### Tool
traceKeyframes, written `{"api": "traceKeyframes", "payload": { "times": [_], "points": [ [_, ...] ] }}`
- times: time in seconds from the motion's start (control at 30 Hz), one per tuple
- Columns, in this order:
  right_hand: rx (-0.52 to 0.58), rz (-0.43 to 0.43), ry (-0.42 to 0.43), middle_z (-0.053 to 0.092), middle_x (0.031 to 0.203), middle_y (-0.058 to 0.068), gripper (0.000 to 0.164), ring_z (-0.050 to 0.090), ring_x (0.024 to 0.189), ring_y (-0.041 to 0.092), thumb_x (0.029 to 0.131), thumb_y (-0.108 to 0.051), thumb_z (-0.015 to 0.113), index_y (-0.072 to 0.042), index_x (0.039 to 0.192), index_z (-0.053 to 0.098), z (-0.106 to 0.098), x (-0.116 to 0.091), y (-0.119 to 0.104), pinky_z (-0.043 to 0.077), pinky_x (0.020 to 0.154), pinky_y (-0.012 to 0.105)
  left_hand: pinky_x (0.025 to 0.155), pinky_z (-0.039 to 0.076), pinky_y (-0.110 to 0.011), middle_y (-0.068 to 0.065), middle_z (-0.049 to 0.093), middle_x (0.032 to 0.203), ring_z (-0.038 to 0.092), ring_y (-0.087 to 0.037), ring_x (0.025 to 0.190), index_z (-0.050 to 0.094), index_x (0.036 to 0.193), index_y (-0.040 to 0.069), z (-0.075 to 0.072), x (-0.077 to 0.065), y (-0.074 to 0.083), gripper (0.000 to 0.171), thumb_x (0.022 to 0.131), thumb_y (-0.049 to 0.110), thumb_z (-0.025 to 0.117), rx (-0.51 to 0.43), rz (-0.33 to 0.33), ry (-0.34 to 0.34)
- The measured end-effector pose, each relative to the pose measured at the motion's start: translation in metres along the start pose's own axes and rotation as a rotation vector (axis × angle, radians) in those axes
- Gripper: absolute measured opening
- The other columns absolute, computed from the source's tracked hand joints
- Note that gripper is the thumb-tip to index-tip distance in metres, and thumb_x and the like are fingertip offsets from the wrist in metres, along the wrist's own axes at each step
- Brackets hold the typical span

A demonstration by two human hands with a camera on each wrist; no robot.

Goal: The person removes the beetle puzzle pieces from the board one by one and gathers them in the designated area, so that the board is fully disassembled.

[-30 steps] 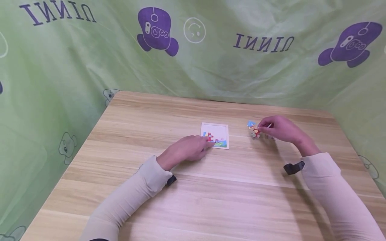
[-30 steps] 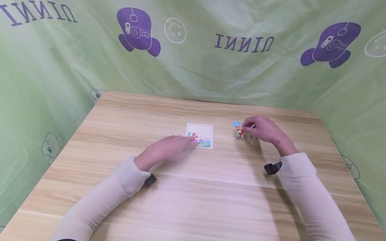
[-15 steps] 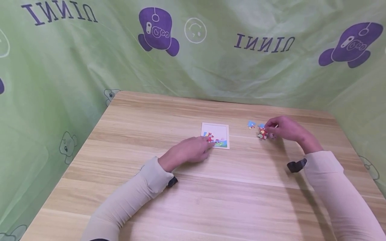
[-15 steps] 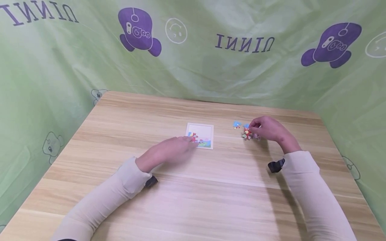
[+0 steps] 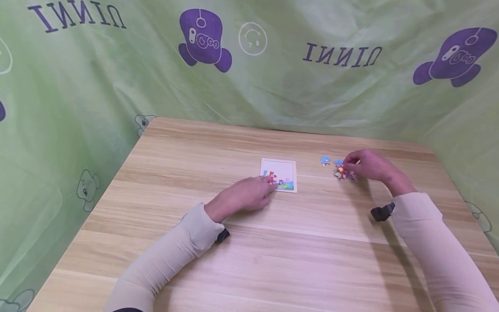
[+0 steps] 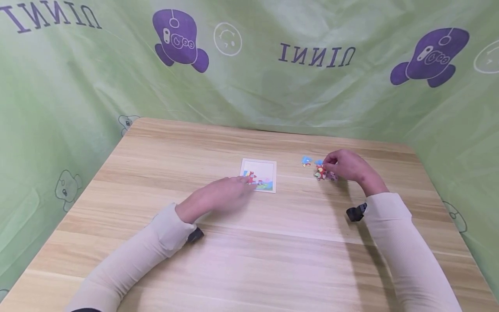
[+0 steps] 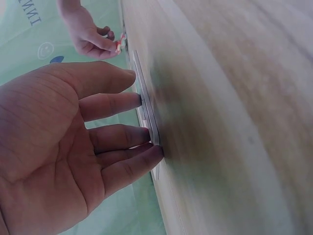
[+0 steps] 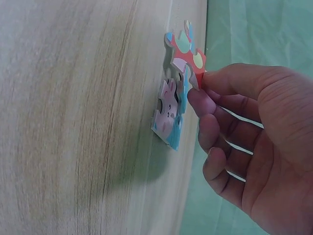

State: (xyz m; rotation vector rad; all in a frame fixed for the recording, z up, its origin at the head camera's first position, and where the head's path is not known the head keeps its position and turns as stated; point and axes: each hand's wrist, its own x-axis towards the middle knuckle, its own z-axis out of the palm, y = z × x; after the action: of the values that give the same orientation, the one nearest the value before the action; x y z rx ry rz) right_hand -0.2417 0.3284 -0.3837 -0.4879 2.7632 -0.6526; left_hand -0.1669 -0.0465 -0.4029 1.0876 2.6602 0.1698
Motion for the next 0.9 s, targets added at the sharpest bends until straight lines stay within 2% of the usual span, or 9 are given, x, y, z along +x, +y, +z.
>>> {"api": "traceKeyframes", "payload": {
  "times": [0.37,0.57,0.7,0.9],
  "points": [
    [0.004,0.002,-0.001,0.070,0.098,0.009,0.021,0.063,0.082,0.024,0.102,-0.016,0.065,0.001,0.111,0.071,0.001,0.003,0.001,0.050,0.072,0.038,0.109,0.044,-0.043,-0.018,0.051,0.151,0.049,-0.028,0.138,0.055,0.149,0.007,0.000,0.001,-0.001,0.044,0.107,0.020,0.052,0.010,-0.002,-0.007],
    [-0.037,-0.004,0.015,0.071,0.101,0.009,0.021,0.063,0.083,0.022,0.102,-0.018,0.064,-0.001,0.109,0.073,0.001,0.003,-0.001,0.050,0.072,0.038,0.110,0.043,-0.043,-0.018,0.049,0.153,0.047,-0.029,0.140,0.054,0.150,0.007,-0.001,0.000,-0.001,0.045,0.107,0.020,0.053,0.003,-0.002,-0.007],
    [-0.052,-0.023,0.032,0.073,0.100,0.007,0.019,0.063,0.080,0.019,0.102,-0.020,0.065,-0.004,0.107,0.074,0.003,0.005,-0.009,0.049,0.070,0.036,0.109,0.044,-0.043,-0.018,0.049,0.153,0.049,-0.028,0.139,0.055,0.150,0.008,-0.001,0.000,-0.001,0.045,0.106,0.019,0.054,0.010,-0.003,-0.007],
    [-0.011,-0.060,0.029,0.072,0.096,0.007,0.016,0.065,0.070,0.020,0.102,-0.018,0.064,-0.005,0.105,0.074,0.008,0.009,-0.029,0.051,0.061,0.034,0.106,0.046,-0.043,-0.018,0.052,0.150,0.052,-0.028,0.135,0.056,0.148,0.008,0.000,0.000,-0.001,0.044,0.106,0.018,0.055,0.013,0.003,0.008]
  ]
}}
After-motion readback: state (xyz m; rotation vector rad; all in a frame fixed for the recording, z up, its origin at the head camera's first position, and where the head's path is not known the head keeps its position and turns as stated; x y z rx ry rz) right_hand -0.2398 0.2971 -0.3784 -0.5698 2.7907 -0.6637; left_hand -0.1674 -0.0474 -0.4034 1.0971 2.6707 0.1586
